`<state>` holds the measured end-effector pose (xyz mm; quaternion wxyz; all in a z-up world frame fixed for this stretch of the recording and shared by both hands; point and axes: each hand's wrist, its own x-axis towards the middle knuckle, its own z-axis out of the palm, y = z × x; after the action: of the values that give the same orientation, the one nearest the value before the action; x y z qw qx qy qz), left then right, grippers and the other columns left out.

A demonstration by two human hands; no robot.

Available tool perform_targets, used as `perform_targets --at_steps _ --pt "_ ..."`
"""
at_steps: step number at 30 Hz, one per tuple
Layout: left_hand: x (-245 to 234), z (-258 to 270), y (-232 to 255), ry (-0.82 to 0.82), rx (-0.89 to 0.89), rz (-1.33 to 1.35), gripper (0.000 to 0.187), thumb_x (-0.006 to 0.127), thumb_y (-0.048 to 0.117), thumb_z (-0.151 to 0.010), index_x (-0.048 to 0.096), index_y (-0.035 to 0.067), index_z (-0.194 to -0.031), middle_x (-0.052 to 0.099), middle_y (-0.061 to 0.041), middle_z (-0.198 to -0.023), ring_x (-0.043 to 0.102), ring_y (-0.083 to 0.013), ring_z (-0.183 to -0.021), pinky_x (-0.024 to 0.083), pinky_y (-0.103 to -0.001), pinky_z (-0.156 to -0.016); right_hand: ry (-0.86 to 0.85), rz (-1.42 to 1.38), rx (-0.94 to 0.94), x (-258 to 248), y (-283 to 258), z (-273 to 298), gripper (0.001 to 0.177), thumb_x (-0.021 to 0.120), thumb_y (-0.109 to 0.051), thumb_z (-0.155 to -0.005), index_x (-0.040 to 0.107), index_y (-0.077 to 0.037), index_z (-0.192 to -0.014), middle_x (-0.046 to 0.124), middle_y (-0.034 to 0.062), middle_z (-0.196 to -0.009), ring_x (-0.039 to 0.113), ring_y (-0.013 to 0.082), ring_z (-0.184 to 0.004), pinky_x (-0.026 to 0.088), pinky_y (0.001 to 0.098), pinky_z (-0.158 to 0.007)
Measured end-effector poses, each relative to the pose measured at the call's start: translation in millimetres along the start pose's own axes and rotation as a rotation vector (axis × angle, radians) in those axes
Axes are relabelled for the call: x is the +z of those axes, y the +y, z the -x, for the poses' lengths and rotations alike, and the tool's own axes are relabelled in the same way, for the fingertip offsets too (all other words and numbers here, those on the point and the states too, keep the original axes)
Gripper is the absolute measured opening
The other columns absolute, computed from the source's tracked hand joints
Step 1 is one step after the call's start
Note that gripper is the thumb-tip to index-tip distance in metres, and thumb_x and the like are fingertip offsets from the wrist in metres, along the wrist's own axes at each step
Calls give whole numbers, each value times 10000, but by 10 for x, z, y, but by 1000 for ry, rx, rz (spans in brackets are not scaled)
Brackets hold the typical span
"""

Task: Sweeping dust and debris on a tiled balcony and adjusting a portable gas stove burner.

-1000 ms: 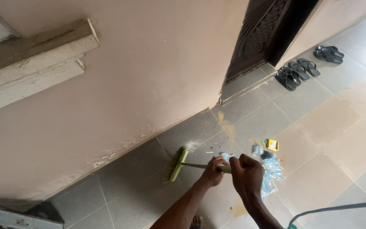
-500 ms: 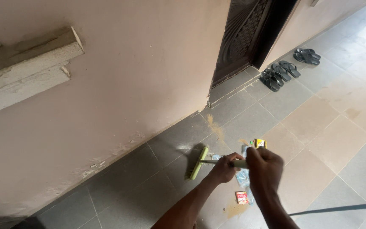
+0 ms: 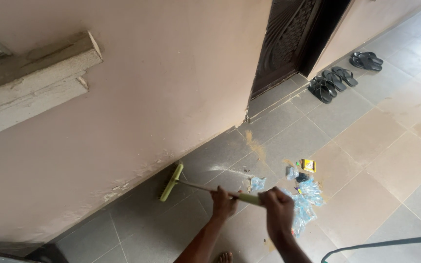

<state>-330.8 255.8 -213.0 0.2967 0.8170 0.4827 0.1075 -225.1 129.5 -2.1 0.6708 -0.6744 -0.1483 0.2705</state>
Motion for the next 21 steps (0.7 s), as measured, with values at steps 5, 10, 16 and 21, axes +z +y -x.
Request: perform_targets --at_steps 5,10,16,21 --pt "-415 88 181 -345 -464 264 1251 547 711 -852 -69 -119 -1557 -48 -516 -1563 279 -552 -1469 463 -440 -1161 -84 167 55 80 186 23 265 671 -113 -835 634 -17 -591 573 56 -549 418 131 -527 341 314 -527" --pt "752 -264 -95 -371 -162 293 1257 503 780 -945 -7 -221 -1509 88 -544 -1523 207 -581 -1488 230 -469 -1272 -85 366 -85 -70 16 -46 289 654 -128 -829 530 -13 -594 483 11 -535 418 74 -535 344 302 -488" --pt "962 -404 735 -482 26 306 1208 543 716 -1007 -36 -236 -1473 159 -490 -1540 195 -581 -1463 179 -500 -1219 81 566 -77 -245 -726 -27 381 702 -147 -847 483 35 -594 443 42 -493 385 103 -504 327 319 -482" --pt "1909 -655 993 -532 530 118 720 424 472 -1017 302 -74 -1470 558 -303 -1382 531 -491 -1289 315 -566 -1168 210 584 -77 -359 -1166 48 383 714 -134 -856 505 40 -587 444 48 -490 386 100 -506 319 309 -477"
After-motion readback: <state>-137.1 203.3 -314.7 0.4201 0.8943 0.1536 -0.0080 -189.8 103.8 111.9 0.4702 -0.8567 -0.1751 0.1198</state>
